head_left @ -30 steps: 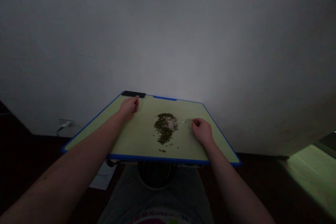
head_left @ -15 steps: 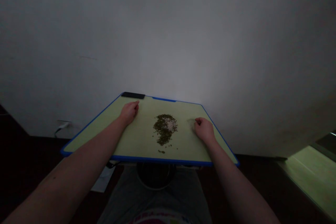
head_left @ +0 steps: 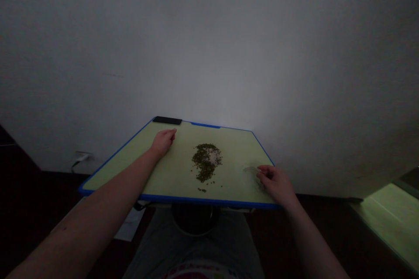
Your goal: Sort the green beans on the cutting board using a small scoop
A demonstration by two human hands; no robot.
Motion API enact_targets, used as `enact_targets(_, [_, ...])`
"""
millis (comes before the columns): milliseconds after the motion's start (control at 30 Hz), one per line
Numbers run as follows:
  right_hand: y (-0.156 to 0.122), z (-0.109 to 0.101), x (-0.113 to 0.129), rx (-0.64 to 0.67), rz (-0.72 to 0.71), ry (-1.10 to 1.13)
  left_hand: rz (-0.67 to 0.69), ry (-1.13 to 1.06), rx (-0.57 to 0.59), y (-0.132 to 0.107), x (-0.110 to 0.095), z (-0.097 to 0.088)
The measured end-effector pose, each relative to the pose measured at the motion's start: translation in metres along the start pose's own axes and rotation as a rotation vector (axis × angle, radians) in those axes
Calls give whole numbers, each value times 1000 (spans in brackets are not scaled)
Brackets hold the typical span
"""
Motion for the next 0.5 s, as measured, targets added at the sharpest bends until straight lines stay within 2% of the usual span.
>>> enact_targets(67, [-7, -3, 1, -21, -11, -56, 1, 11, -5, 1, 4, 1])
enact_targets(167, [-10, 3, 16, -18, -36, -129, 10, 46, 16, 3, 8, 4])
enact_targets(500, [-16, 54, 91, 135, -182, -105, -73, 1, 46, 4, 16, 2])
Point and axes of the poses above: each hand's wrist, its own y-axis towards the middle knuckle, its own z-axis out of the palm, x = y × z, the point moved 9 cm from there along y, towards the middle knuckle, and after that the axes turned 11 degrees about -y, right-handed, at the moved point
